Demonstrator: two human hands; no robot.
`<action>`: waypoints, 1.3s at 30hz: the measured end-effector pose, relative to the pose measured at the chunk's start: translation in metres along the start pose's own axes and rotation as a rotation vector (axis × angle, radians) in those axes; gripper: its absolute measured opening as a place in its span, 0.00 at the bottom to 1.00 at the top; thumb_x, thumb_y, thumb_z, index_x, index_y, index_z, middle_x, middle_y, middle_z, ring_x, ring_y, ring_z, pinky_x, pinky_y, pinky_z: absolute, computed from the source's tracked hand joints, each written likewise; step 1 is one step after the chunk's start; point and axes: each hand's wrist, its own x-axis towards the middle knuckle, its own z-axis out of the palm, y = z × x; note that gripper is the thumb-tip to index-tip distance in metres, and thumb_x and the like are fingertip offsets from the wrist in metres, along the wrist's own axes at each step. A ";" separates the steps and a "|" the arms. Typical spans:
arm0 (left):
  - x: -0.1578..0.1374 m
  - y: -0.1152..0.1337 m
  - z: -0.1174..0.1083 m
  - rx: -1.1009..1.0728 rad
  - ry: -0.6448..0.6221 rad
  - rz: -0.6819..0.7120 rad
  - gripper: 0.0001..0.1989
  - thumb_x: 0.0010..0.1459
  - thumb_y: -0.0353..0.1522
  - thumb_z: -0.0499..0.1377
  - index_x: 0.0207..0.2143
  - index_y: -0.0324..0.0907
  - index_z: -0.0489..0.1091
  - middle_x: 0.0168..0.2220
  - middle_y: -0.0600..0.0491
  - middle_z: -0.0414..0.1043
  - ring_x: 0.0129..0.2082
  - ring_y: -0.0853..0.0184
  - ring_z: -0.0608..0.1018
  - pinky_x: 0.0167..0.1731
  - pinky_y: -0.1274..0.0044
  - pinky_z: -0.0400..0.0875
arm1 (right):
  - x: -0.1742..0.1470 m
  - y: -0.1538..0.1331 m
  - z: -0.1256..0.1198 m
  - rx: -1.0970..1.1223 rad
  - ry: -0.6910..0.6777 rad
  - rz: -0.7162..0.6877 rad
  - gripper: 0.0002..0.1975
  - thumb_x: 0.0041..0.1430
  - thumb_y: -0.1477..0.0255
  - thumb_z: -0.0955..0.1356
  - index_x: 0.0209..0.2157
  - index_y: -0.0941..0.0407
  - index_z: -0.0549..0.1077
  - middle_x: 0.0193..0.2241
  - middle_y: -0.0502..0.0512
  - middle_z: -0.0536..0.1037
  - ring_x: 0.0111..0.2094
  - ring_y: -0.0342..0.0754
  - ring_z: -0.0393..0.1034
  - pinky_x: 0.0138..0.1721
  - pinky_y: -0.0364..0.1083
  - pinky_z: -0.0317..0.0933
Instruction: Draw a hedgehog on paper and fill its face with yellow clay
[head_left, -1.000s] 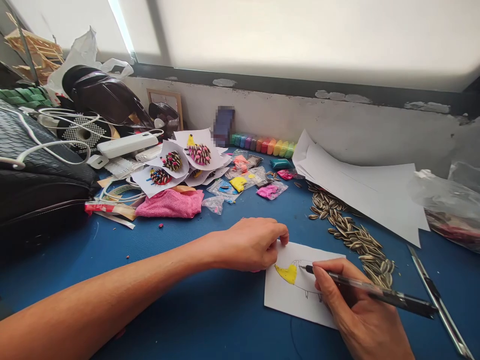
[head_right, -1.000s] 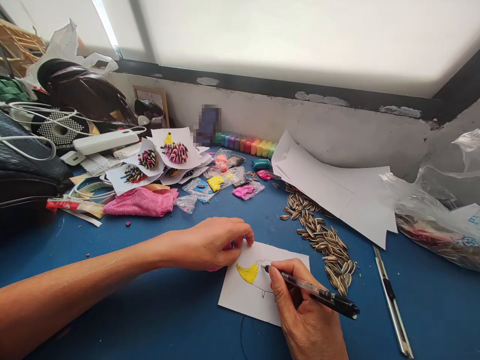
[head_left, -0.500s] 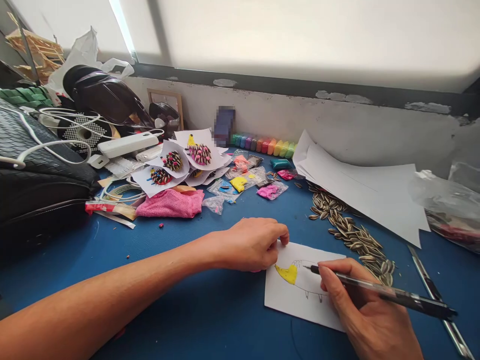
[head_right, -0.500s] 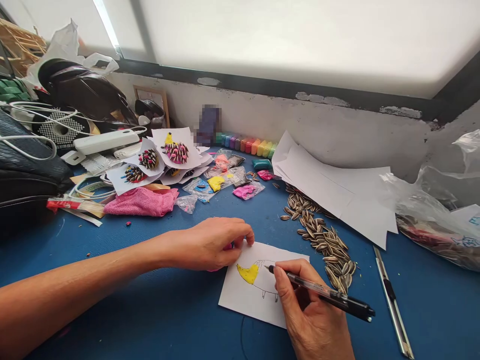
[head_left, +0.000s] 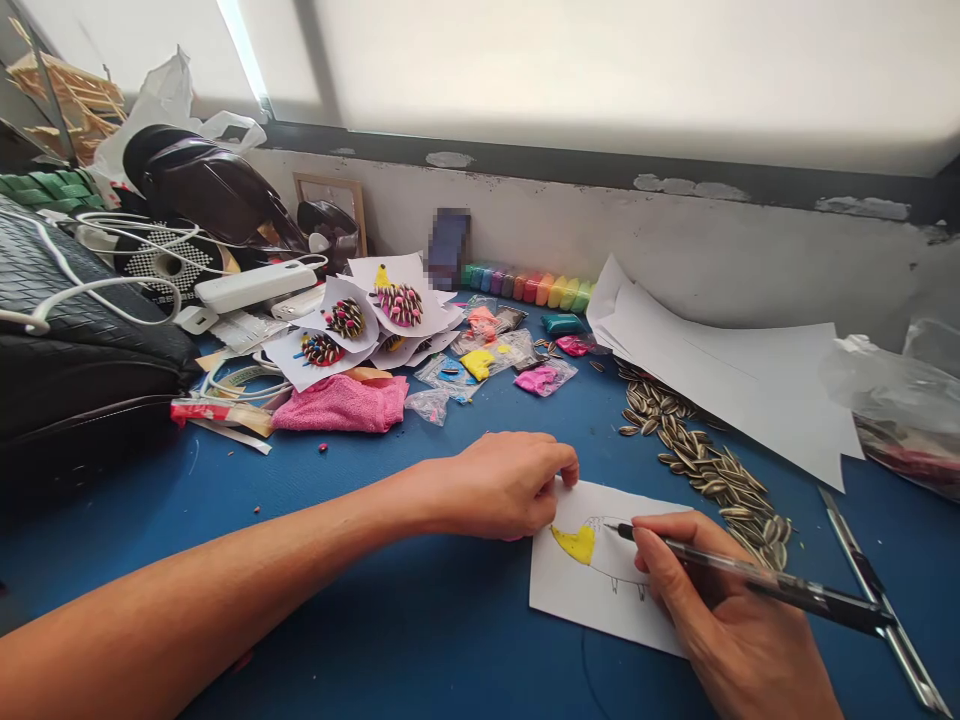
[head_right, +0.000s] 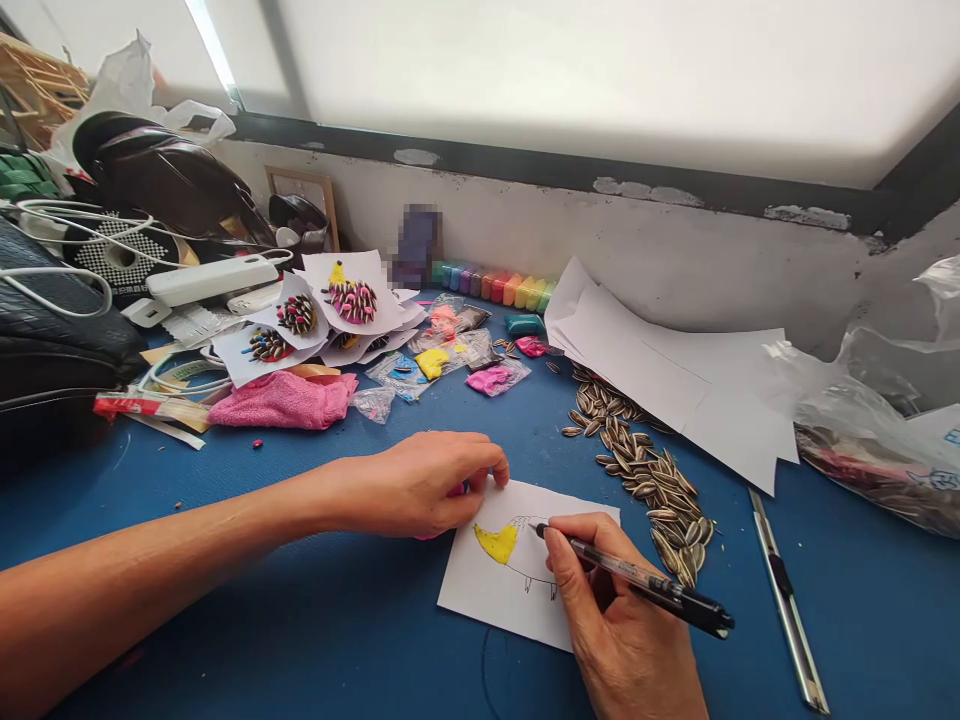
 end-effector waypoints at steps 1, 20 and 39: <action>0.000 0.000 0.000 0.001 0.003 -0.001 0.15 0.56 0.27 0.51 0.46 0.44 0.66 0.45 0.54 0.72 0.36 0.69 0.76 0.30 0.80 0.67 | 0.000 -0.001 0.000 -0.004 -0.002 -0.004 0.13 0.61 0.56 0.65 0.33 0.50 0.74 0.21 0.46 0.74 0.23 0.45 0.70 0.22 0.42 0.61; 0.000 0.000 0.000 0.000 0.012 0.002 0.14 0.56 0.28 0.51 0.45 0.45 0.66 0.45 0.54 0.71 0.37 0.68 0.77 0.31 0.80 0.68 | 0.002 -0.002 -0.001 0.013 -0.038 -0.046 0.12 0.61 0.58 0.65 0.30 0.51 0.73 0.22 0.47 0.73 0.21 0.43 0.65 0.22 0.41 0.61; 0.000 -0.001 0.001 -0.002 0.008 0.010 0.13 0.56 0.28 0.52 0.45 0.44 0.67 0.45 0.53 0.71 0.38 0.68 0.76 0.30 0.80 0.67 | 0.002 -0.006 -0.002 -0.022 0.039 0.019 0.12 0.60 0.57 0.65 0.31 0.49 0.74 0.20 0.46 0.76 0.20 0.44 0.68 0.19 0.42 0.61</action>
